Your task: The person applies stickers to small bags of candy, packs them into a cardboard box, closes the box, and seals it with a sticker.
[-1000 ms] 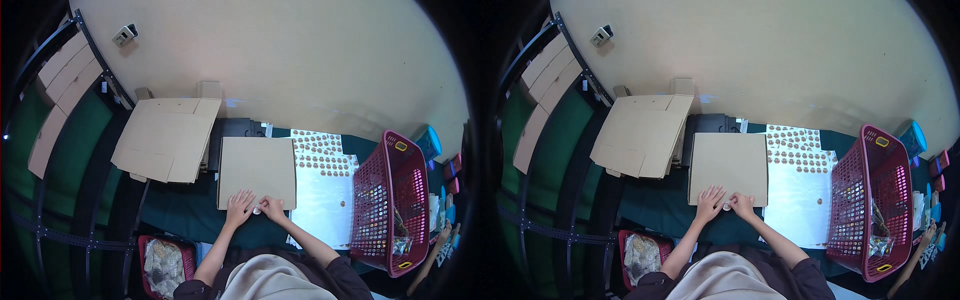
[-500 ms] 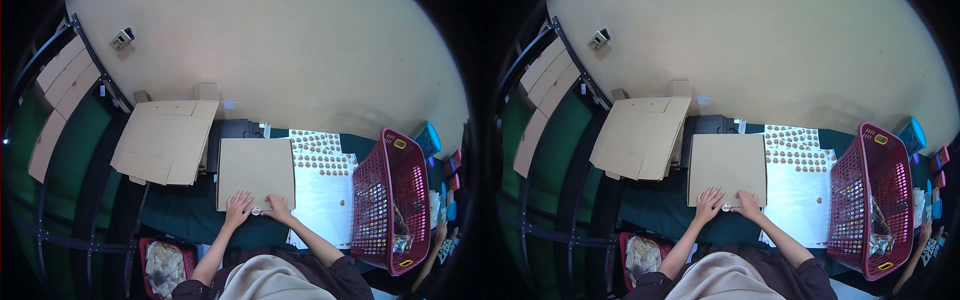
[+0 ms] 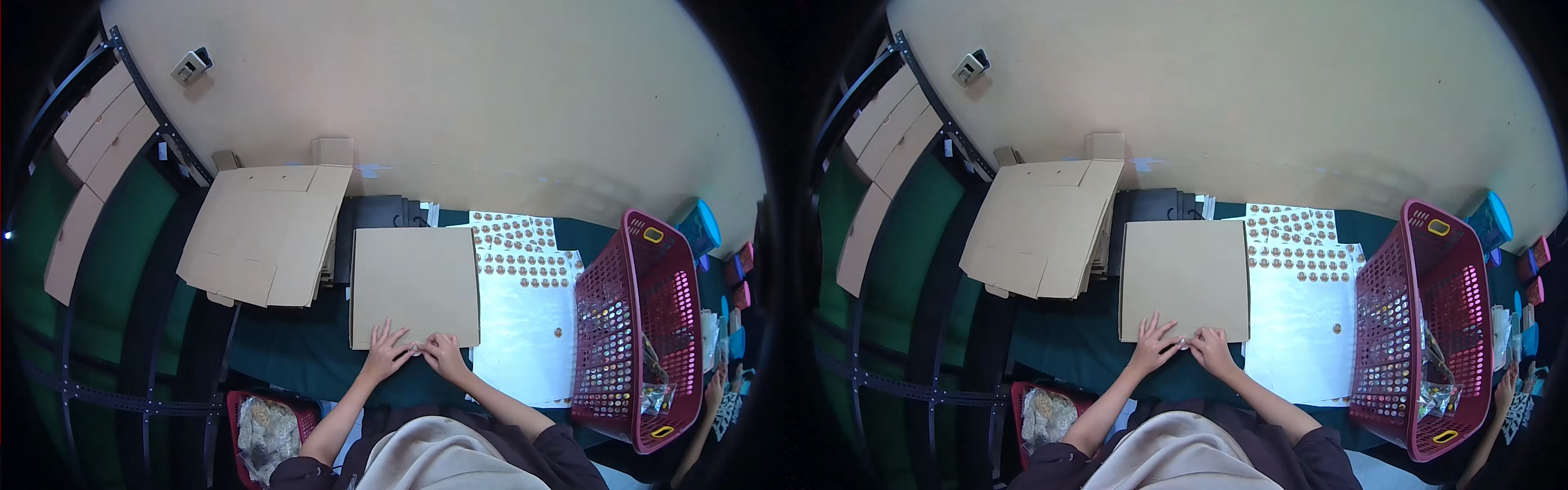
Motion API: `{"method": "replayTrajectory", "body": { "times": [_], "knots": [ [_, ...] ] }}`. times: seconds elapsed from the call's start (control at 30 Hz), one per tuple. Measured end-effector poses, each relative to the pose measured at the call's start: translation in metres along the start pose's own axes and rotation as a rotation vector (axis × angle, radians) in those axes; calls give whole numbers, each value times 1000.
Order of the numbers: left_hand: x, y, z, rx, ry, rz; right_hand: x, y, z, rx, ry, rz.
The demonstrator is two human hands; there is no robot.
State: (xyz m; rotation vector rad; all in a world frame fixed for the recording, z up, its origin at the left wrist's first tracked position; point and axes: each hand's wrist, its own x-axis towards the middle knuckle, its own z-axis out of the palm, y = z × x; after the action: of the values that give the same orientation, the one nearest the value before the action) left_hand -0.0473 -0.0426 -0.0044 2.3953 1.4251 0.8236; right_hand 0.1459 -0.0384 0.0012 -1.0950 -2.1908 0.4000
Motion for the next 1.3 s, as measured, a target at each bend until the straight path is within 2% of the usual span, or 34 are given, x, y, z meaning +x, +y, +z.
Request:
{"method": "replayTrajectory", "body": {
  "times": [0.33, 0.7, 0.8, 1.1, 1.23, 1.3],
  "knots": [
    [-2, -11, 19, 125, 120, 118, 4, 3, 7, -31, 62, -41],
    [-2, -11, 22, 167, 159, 136, 2, 16, 21, -252, 89, -293],
    [-1, -12, 25, 221, 221, 151, 6, 13, 16, -191, 61, -254],
    [-4, -11, 24, 200, 163, 126, 5, 6, 10, -205, 3, -212],
    [-5, -13, 23, 232, 163, 170, 4, 14, 16, -173, 23, -248],
    [-3, -16, 25, 254, 150, 190, 2, 14, 19, -252, 29, -275]
  ]
}}
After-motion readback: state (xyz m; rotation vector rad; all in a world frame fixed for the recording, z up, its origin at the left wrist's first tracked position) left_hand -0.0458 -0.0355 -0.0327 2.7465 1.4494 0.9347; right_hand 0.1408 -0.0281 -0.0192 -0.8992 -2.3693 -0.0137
